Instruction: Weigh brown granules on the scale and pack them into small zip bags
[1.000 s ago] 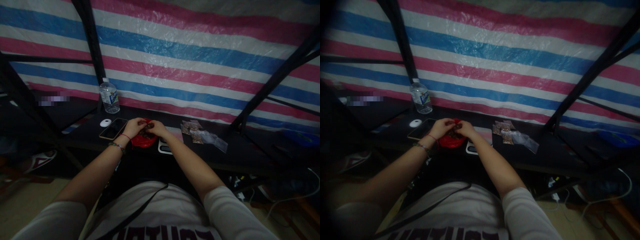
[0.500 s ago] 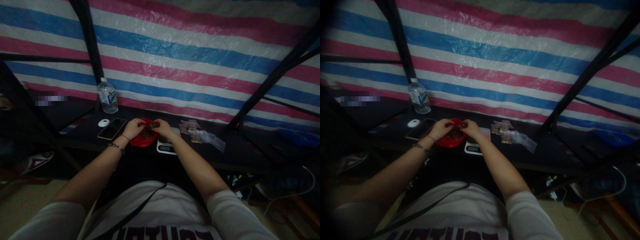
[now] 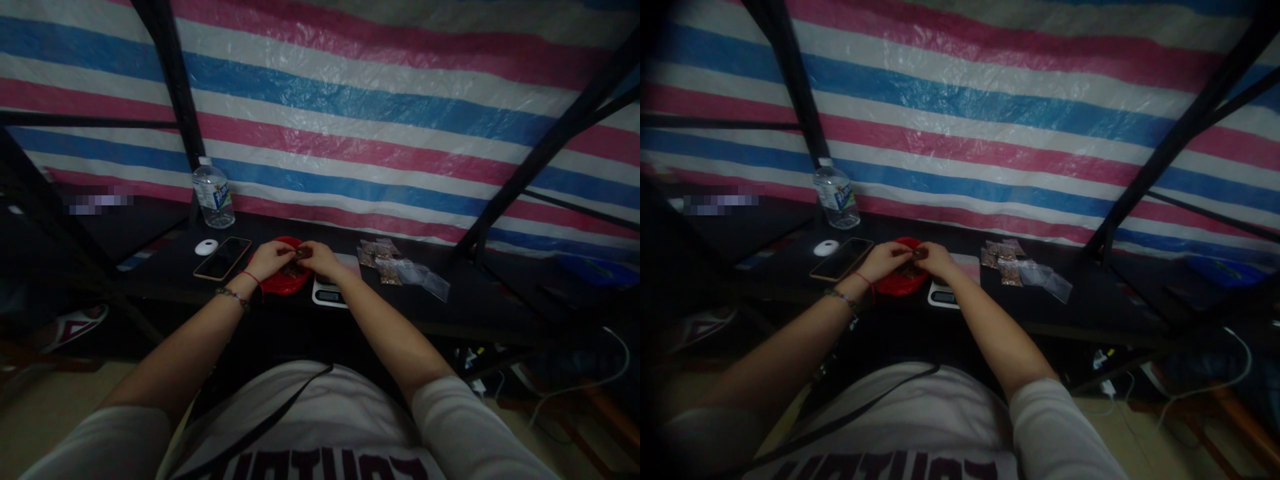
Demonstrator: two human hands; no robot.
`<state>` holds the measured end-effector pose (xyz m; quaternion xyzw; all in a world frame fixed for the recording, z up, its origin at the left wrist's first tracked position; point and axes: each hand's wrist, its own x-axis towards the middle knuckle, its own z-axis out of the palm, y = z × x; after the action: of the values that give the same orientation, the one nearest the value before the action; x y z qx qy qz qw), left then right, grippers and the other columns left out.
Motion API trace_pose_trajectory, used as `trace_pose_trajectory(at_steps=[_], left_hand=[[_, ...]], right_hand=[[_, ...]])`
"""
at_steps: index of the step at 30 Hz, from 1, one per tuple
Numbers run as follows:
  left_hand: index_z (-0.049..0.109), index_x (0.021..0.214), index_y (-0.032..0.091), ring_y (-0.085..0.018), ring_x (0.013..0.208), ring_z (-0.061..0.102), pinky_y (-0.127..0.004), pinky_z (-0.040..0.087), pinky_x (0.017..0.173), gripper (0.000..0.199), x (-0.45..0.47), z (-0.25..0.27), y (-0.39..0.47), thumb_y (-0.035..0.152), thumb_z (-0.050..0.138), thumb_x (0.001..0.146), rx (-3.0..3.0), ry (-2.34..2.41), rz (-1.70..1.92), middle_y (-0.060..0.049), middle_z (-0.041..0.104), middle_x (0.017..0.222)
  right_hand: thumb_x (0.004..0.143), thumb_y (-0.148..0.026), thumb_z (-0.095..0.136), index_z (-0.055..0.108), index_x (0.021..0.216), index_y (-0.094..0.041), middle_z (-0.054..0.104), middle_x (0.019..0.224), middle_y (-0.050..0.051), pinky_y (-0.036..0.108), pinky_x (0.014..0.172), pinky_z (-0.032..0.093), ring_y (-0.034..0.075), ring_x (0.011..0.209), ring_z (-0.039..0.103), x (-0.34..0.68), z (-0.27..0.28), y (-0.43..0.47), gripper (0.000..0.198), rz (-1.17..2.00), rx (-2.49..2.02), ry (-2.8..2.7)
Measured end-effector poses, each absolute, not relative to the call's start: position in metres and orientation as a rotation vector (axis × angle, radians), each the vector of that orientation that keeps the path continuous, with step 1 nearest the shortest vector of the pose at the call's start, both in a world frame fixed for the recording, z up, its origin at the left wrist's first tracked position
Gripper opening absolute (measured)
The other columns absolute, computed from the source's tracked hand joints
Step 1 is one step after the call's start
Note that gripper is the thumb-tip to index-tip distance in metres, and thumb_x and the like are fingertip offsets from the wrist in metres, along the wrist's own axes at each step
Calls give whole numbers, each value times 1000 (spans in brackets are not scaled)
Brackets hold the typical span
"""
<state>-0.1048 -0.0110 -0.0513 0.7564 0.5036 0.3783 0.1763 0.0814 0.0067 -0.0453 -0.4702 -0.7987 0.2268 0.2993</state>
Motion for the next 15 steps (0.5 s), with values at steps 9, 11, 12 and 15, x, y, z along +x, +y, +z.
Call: trace_pose_trajectory(at_steps=[9, 11, 12, 15], left_hand=[[72, 97, 21, -19, 92, 63, -31, 49, 86, 28, -110, -52, -4, 37, 56, 82, 2318, 1315, 1047, -5, 71, 97], [73, 96, 21, -19, 95, 62, -31, 47, 89, 27, -112, -50, -4, 37, 54, 83, 2416, 1238, 987, -5, 70, 97], [72, 96, 21, -19, 95, 62, -31, 47, 89, 27, -113, -49, -4, 36, 54, 84, 2458, 1215, 956, -5, 70, 97], [72, 94, 20, -20, 93, 62, -31, 47, 87, 26, -116, -44, -6, 37, 55, 83, 2508, 1252, 889, -5, 70, 97]], right_hand=[[66, -16, 71, 69, 98, -19, 72, 90, 2, 26, 72, 51, 17, 79, 67, 67, -55, 10, 33, 679, -1207, -2150], [66, -16, 72, 70, 96, -19, 72, 88, 2, 25, 71, 50, 16, 77, 67, 65, -56, 10, 30, 716, -1200, -2161], [66, -16, 72, 70, 95, -19, 72, 87, 2, 25, 71, 50, 16, 77, 67, 65, -56, 10, 29, 734, -1192, -2170], [66, -15, 73, 70, 94, -18, 73, 84, 1, 24, 70, 51, 15, 76, 67, 64, -57, 9, 28, 784, -1162, -2177]])
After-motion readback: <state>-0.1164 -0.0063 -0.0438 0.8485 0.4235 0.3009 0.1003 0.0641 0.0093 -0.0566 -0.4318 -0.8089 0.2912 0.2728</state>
